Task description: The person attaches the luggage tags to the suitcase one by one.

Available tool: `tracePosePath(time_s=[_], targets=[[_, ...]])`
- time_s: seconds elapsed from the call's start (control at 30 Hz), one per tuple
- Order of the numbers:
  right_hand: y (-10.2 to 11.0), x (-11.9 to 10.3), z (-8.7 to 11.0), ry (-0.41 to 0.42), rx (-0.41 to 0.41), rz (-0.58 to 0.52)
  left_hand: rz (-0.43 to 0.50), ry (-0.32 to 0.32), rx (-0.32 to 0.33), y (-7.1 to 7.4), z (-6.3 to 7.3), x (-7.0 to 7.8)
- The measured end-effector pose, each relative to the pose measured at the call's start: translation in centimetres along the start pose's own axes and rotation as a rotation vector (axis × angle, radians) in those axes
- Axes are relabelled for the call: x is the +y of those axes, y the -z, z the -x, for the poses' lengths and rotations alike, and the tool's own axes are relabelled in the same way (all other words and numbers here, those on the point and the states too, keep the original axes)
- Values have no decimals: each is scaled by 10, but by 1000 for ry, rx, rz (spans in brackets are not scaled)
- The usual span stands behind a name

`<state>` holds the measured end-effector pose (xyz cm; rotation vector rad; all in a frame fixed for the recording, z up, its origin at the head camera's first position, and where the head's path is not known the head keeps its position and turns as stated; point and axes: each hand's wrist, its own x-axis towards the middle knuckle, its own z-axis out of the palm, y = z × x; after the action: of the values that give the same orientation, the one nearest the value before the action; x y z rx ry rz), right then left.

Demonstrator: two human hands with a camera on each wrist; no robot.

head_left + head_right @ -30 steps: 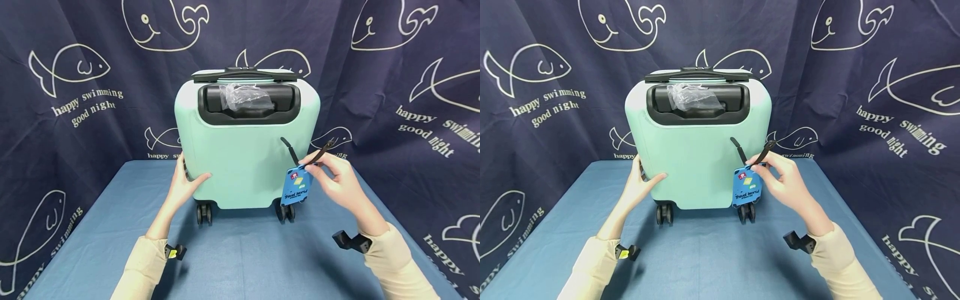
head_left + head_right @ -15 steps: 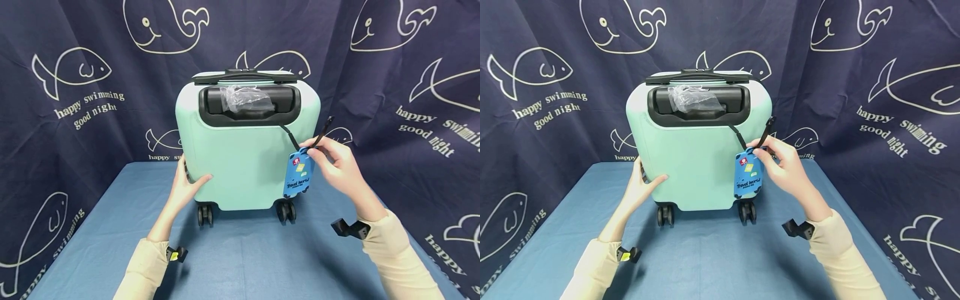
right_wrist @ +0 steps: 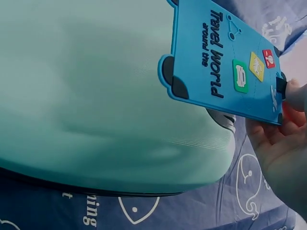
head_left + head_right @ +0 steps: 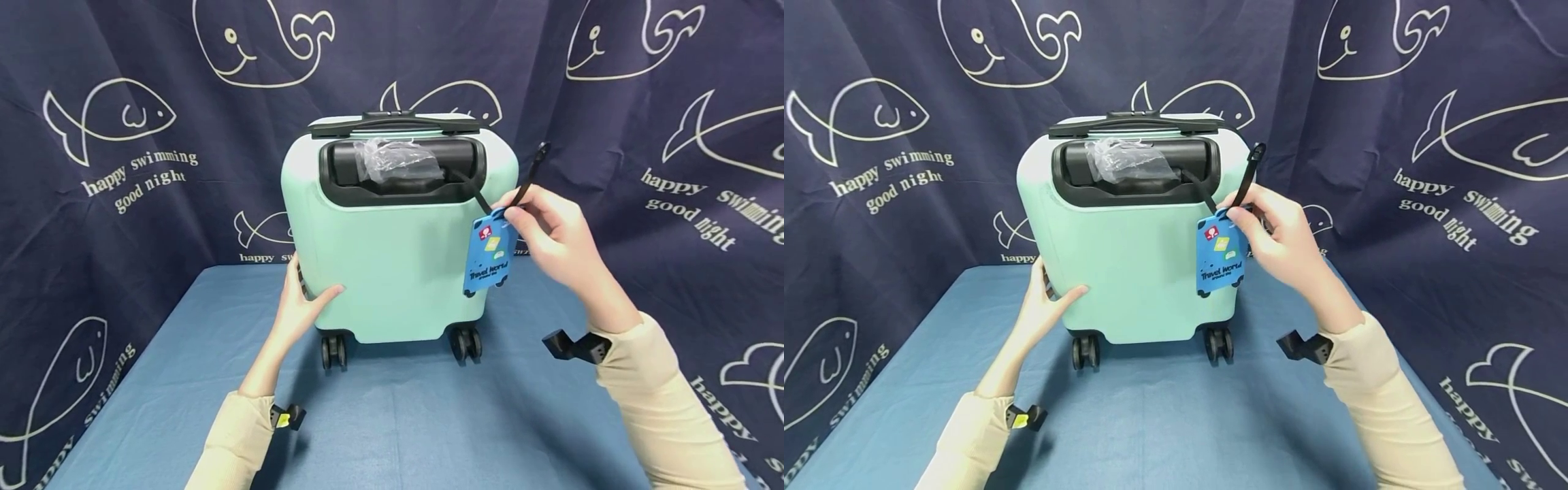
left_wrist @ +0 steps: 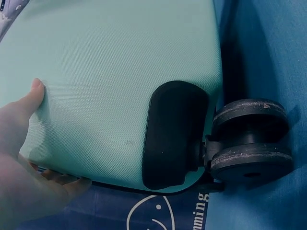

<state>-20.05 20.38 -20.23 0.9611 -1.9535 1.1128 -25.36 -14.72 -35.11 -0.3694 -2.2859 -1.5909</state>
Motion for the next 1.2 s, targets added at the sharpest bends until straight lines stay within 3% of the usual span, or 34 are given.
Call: tracePosePath(time_s=[0.4,0.73,0.83,1.07,1.2], targets=[[-2,-2,-26,-73,-18,-67,4,1,-1,-1,2,-2],[2,1,-46,-168,-43,69,10,-17,6,0,3,0],[2,2,-54,-187,-50,94,9,-10,5,0,3,3],[4,1,-76,-222,-60,73,16,16,-15,2,11,28],[4,1,-89,-217,-60,46,14,30,-14,1,10,22]])
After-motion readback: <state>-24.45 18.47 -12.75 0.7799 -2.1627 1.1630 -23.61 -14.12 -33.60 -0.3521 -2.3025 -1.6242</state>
